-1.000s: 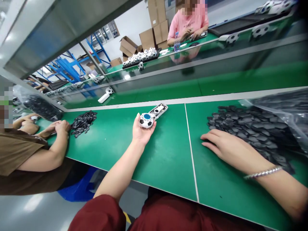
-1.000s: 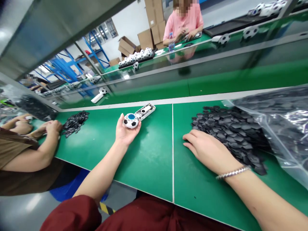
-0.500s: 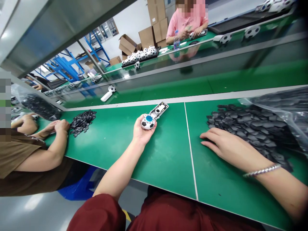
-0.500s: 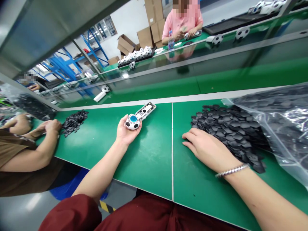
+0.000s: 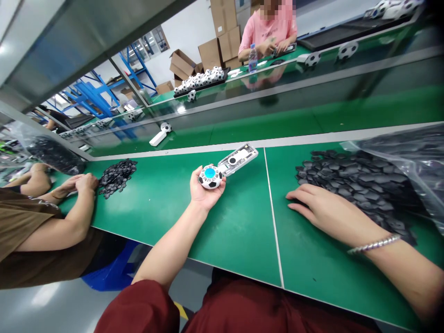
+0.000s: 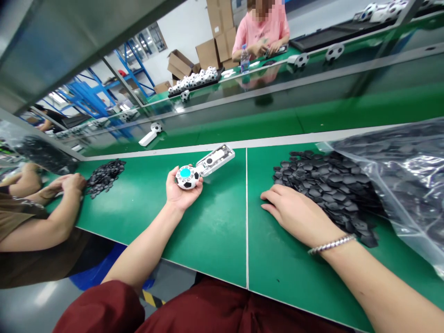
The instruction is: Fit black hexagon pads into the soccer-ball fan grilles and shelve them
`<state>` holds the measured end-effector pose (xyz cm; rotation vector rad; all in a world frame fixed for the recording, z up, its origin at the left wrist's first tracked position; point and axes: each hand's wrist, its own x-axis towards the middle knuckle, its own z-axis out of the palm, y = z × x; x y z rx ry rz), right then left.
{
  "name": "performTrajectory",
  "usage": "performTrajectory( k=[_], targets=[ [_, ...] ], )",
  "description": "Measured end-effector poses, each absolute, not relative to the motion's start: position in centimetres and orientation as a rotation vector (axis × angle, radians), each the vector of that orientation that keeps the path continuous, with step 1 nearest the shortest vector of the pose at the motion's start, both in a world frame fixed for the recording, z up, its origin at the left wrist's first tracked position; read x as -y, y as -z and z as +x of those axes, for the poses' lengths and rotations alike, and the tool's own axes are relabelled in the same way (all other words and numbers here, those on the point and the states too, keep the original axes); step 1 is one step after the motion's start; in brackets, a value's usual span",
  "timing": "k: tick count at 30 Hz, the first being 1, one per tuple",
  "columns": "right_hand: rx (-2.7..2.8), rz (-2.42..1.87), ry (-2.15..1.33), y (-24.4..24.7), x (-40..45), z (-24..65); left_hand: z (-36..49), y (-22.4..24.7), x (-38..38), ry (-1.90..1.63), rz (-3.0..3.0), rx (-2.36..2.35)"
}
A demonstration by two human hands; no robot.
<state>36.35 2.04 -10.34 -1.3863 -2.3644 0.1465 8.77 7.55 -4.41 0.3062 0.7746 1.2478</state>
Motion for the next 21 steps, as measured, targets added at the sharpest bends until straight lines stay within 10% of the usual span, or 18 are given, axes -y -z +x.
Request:
performTrajectory(
  k=[21],
  targets=[
    [1.322, -1.045, -1.370, 6.6, -0.9, 34.7, 9.9, 4.9, -6.0, -0.850, 0.718, -0.608]
  ],
)
